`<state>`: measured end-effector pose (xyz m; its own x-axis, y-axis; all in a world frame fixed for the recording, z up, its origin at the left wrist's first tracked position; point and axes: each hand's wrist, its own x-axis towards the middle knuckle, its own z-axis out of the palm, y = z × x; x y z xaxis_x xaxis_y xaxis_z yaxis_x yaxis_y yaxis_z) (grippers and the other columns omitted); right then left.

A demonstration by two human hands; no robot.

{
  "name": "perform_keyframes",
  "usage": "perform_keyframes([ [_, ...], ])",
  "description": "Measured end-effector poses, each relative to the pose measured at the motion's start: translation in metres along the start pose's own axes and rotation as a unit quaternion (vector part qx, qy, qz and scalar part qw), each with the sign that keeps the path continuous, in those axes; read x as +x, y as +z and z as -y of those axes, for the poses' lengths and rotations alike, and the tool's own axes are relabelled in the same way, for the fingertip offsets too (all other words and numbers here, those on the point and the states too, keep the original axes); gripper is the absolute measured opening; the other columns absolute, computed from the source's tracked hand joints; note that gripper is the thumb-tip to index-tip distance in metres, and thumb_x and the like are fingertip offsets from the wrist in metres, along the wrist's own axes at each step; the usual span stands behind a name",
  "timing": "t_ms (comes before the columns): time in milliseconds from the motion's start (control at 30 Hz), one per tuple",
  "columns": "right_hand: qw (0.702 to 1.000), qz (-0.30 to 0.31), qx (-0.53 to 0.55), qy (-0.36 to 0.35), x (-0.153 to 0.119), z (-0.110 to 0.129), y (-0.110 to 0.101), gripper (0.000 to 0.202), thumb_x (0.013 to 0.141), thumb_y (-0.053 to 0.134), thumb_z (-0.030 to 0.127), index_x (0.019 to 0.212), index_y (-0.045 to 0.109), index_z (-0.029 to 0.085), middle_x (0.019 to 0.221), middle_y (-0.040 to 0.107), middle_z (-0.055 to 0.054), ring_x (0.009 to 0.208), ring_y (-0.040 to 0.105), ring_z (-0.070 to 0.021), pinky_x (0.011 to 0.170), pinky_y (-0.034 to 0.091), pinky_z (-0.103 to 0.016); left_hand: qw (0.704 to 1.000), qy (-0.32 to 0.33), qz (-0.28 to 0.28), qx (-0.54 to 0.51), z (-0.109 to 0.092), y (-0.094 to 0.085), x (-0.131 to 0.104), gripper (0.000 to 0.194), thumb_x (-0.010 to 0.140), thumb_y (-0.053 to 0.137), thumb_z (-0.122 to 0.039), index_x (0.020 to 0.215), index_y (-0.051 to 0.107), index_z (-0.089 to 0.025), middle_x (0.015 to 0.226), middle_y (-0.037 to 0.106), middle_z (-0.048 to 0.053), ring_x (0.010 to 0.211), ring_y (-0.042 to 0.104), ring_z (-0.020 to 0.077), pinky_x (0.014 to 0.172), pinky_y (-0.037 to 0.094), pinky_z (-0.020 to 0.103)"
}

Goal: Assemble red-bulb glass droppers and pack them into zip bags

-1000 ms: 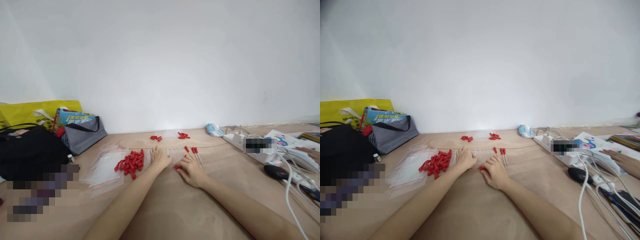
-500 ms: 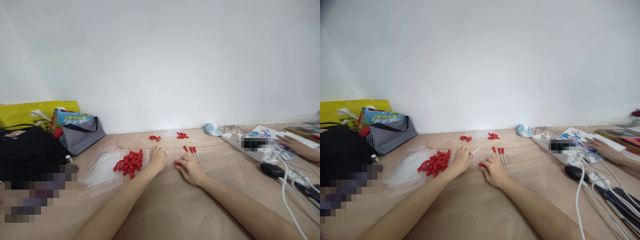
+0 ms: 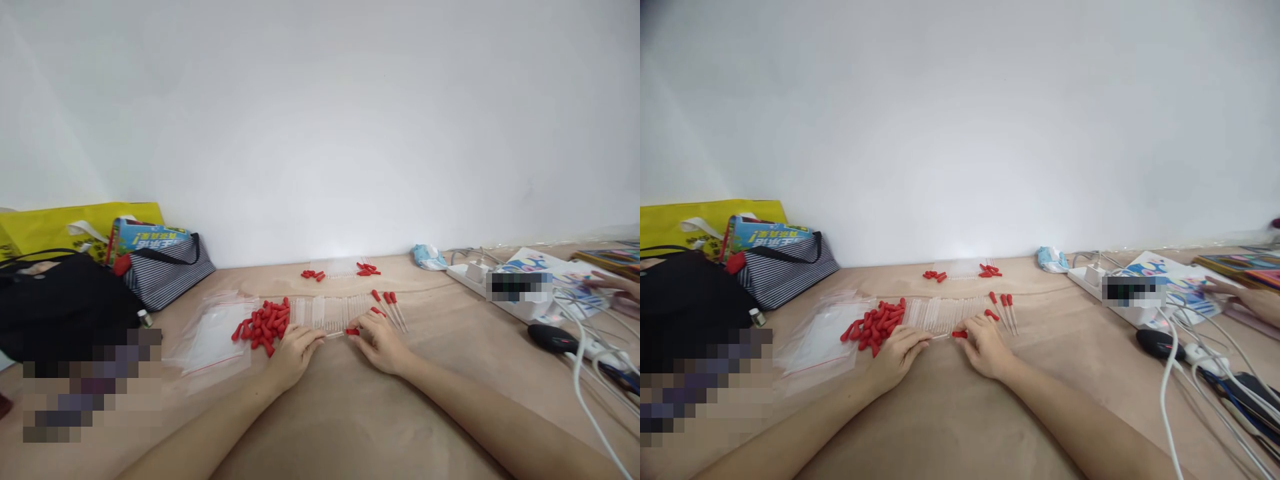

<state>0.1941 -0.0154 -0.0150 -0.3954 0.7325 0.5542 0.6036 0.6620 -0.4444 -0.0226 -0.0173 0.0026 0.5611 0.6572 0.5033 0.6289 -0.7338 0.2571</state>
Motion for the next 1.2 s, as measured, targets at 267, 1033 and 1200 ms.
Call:
perform_keyframes([
  [267, 0.999, 0.040, -0.018, -0.030, -0.0006, 0.0046, -0.0018, 0.007, 0.079, 0.049, 0.019, 0.085, 0.052, 0.020, 0.081, 0.060, -0.002, 0.079, 0.050, -0.0165, 0.072, 0.033, -0.031, 1.000, 0.002, 0.005, -0.009, -0.0032, -0.0003, 0.0006, 0.021, 0.086, 0.040, -0.019, 0.090, 0.060, -0.020, 0.083, 0.067, 0.003, 0.075, 0.057, 0.0167, 0.072, 0.037, 0.031],
  [1033, 0.994, 0.056, 0.011, -0.096, -0.0013, 0.0043, -0.0019, 0.019, 0.085, 0.037, 0.020, 0.088, 0.055, 0.017, 0.078, 0.055, -0.006, 0.075, 0.049, -0.0161, 0.067, 0.037, -0.029, 0.999, 0.043, 0.017, -0.011, -0.0010, 0.0017, -0.0002, 0.027, 0.087, 0.036, -0.019, 0.093, 0.062, -0.021, 0.075, 0.064, 0.003, 0.068, 0.054, 0.0155, 0.069, 0.039, 0.028],
  [1200, 0.993, 0.066, 0.001, -0.102, -0.0018, 0.0057, -0.0027, 0.018, 0.085, 0.038, 0.021, 0.087, 0.055, 0.017, 0.077, 0.055, -0.005, 0.074, 0.047, -0.0158, 0.067, 0.036, -0.029, 0.998, 0.063, 0.014, 0.007, 0.0001, 0.0023, -0.0004, 0.026, 0.087, 0.036, -0.017, 0.091, 0.061, -0.020, 0.072, 0.061, 0.003, 0.066, 0.052, 0.0150, 0.067, 0.038, 0.028],
])
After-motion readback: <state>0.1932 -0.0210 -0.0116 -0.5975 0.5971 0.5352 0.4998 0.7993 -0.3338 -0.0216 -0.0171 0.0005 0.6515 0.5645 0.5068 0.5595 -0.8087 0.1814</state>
